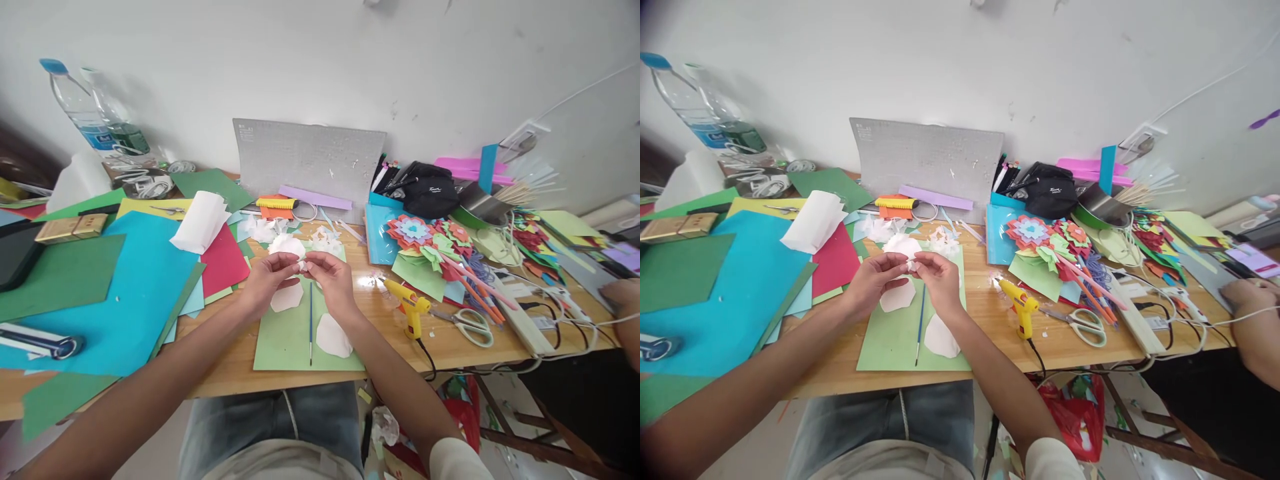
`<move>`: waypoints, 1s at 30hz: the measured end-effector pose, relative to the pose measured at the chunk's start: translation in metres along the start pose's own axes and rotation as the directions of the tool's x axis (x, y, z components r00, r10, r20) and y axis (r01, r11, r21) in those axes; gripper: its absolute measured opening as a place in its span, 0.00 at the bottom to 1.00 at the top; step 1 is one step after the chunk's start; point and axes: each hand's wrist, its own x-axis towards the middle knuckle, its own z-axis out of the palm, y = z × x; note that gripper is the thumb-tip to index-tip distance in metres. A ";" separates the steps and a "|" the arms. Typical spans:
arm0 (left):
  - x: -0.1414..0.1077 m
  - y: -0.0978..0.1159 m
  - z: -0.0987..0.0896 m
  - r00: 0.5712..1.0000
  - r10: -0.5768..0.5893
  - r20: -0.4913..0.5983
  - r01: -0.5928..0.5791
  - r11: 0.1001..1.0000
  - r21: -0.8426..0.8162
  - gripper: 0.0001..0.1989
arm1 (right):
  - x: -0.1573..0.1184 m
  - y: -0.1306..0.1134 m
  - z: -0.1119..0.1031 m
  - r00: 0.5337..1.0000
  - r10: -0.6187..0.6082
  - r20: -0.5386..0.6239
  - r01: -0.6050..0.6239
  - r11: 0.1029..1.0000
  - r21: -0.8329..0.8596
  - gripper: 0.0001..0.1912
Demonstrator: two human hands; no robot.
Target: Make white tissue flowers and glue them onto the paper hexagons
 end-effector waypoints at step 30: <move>-0.008 -0.009 0.007 1.000 0.013 0.006 -0.014 0.992 0.125 0.17 | -0.004 0.003 0.003 0.996 0.004 -0.084 -0.007 1.000 -0.025 0.11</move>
